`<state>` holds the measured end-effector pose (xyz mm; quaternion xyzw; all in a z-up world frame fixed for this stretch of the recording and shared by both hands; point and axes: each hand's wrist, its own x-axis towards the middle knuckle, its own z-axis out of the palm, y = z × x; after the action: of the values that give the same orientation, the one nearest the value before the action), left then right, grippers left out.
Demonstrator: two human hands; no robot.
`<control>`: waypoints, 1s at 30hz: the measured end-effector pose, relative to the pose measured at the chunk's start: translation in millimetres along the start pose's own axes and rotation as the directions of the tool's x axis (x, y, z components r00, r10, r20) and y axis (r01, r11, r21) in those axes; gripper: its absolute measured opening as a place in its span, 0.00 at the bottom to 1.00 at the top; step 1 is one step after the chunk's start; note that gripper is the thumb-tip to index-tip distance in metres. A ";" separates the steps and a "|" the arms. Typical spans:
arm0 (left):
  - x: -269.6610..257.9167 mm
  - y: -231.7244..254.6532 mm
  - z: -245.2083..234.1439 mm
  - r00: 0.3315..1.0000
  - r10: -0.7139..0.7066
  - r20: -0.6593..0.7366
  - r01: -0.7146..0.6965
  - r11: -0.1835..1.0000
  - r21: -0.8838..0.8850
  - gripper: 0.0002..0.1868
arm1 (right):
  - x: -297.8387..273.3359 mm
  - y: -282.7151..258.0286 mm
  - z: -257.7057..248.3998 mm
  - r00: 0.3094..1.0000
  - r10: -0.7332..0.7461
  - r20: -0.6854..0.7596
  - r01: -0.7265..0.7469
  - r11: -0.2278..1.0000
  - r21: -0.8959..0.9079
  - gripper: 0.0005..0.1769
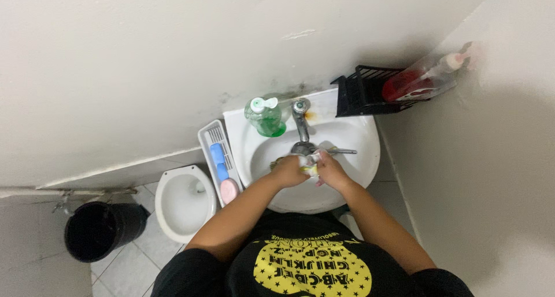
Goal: The person washes a set of gold-colored cutlery in a sink using a sponge and soap.
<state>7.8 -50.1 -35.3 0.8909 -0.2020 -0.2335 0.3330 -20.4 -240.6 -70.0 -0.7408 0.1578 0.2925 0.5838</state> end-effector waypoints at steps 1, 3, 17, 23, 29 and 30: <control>-4.8 -3.0 2.1 0.995 0.022 -0.095 -0.023 1.000 -0.010 0.16 | 1.8 1.5 -3.6 1.000 0.006 0.001 -0.006 0.999 0.047 0.22; -8.3 -5.8 6.1 0.971 -0.076 -0.227 0.033 0.982 -0.188 0.18 | 5.6 8.0 -9.2 1.000 0.020 0.010 -0.021 0.990 0.142 0.20; 8.1 -1.0 11.9 0.953 -0.252 0.165 0.301 0.814 -0.496 0.16 | -23.0 -27.0 0.5 0.999 -0.037 -0.007 0.036 0.999 -0.033 0.23; 10.0 7.0 9.6 0.960 -0.261 -0.098 0.272 0.956 0.115 0.21 | -16.8 -9.0 10.6 0.967 -0.184 -0.174 0.214 0.961 0.175 0.25; 13.3 -21.5 45.8 0.990 -0.132 -0.055 0.130 0.991 -0.042 0.15 | -24.0 -20.1 3.5 0.998 -0.005 -0.069 0.002 0.999 -0.042 0.19; 14.3 -26.4 46.6 0.993 -0.114 -0.026 0.102 0.955 -0.279 0.14 | -23.1 -21.9 2.5 1.000 -0.024 -0.001 0.024 0.999 -0.023 0.19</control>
<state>-0.9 -62.4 -88.6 0.8499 -0.1115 -0.2589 0.4452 -26.4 -234.8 -39.2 -0.7494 0.1460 0.2867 0.5787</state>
